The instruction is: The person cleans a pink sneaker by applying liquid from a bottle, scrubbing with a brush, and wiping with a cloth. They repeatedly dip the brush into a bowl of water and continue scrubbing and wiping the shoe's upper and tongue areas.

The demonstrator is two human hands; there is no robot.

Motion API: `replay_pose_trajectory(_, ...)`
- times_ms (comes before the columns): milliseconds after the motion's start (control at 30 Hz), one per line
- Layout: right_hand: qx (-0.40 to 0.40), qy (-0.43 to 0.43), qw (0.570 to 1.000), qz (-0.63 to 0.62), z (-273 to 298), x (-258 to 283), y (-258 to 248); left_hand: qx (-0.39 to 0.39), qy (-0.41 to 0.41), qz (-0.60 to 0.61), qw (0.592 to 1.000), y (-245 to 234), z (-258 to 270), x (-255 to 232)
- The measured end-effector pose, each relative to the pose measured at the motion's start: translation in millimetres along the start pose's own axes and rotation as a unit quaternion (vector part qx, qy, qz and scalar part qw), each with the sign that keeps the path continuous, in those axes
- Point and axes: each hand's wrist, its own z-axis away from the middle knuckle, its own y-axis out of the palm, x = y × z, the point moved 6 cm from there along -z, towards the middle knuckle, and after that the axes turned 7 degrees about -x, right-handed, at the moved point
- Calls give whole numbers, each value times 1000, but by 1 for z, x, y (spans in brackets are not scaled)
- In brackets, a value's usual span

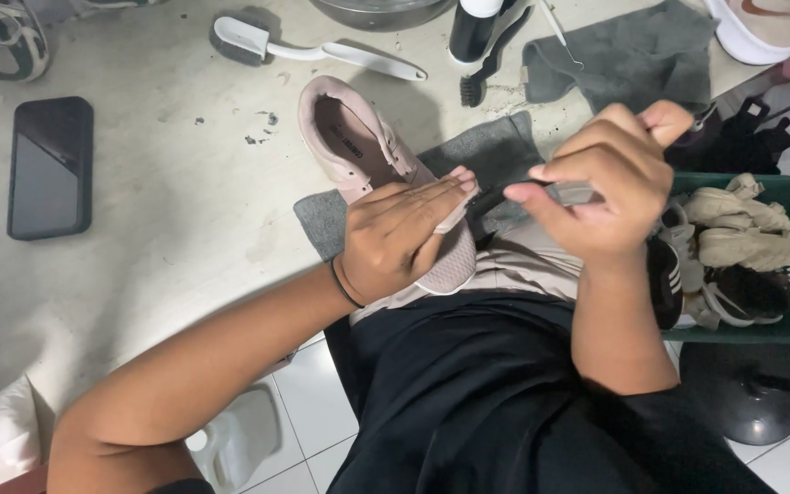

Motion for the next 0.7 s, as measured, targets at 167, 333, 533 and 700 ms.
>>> replay_pose_trajectory(167, 3, 3, 1000, 28, -12, 20, 2, 6, -8, -3, 1000, 0, -2, -1)
replay_pose_trajectory(333, 29, 14, 999, 41, -31, 42, 8, 7, -6, -1, 1000, -1, -6, -3)
replay_pose_trajectory(533, -28, 8, 999, 27, 0, 20, 8, -6, -4, -10, 1000, 1, -1, 0)
replay_pose_trajectory(700, -27, 10, 999, 36, 0, 7, 6, -19, -10, -27, 999, 1, 2, -1)
